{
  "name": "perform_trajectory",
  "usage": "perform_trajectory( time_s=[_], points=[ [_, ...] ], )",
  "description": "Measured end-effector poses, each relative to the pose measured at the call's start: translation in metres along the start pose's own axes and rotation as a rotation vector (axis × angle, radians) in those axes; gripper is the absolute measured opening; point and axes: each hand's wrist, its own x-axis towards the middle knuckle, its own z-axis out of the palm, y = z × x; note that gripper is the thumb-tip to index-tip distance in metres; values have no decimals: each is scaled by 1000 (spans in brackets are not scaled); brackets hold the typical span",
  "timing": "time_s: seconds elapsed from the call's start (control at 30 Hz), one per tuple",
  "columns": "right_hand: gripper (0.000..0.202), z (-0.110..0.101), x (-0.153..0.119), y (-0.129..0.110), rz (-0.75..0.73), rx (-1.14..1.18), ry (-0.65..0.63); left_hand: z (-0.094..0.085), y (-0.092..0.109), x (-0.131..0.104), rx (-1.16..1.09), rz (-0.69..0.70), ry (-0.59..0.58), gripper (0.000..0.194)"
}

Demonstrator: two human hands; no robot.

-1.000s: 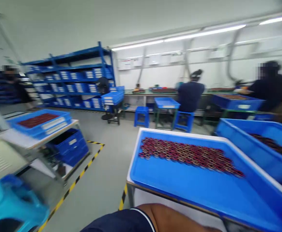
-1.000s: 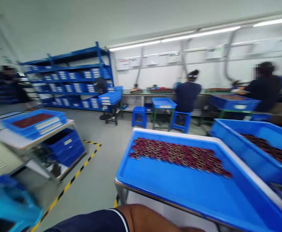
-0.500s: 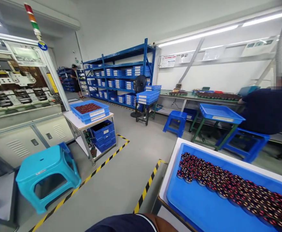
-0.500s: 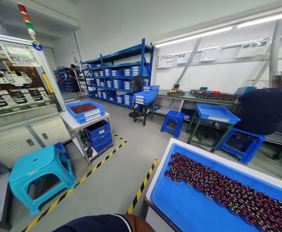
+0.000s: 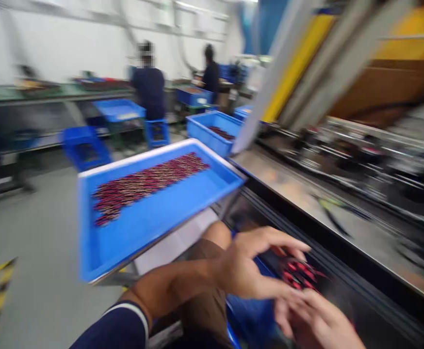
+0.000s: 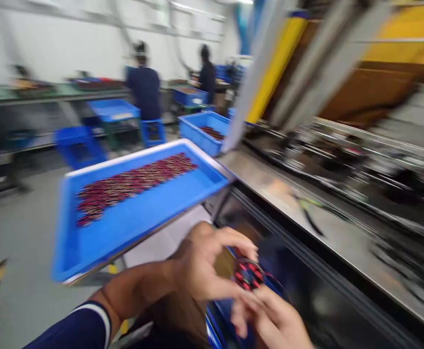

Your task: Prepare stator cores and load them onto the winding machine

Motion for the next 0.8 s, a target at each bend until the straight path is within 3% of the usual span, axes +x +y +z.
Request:
perform_trajectory(
  time_s=[0.03, 0.1, 0.2, 0.3, 0.4, 0.57, 0.7, 0.8],
  points=[
    [42, -4, -17, 1, 40, 52, 112, 15, -10, 4, -81, 84, 58, 63],
    [40, -4, -40, 1, 118, 225, 302, 38, -23, 12, -198, 157, 52, 62],
    [27, 0, -61, -8, 151, 416, 521, 67, -29, 20, -307, 125, -61, 65],
    [23, 5, -82, -14, 164, 433, 648, 88, -26, 21, -390, 31, -150, 65],
    [30, 5, -101, -6, 165, 390, 610, 95, -22, 16, -513, -82, -202, 66],
    [31, -21, -113, 4, 103, 263, 341, 83, -18, 0, -654, -155, -250, 69],
    [36, -38, -100, -8, 23, 265, 387, 72, -11, -20, -595, -227, -298, 67],
    [36, -35, -89, -15, 36, 256, 360, 69, -5, -33, -571, -238, -266, 64]
  ],
)
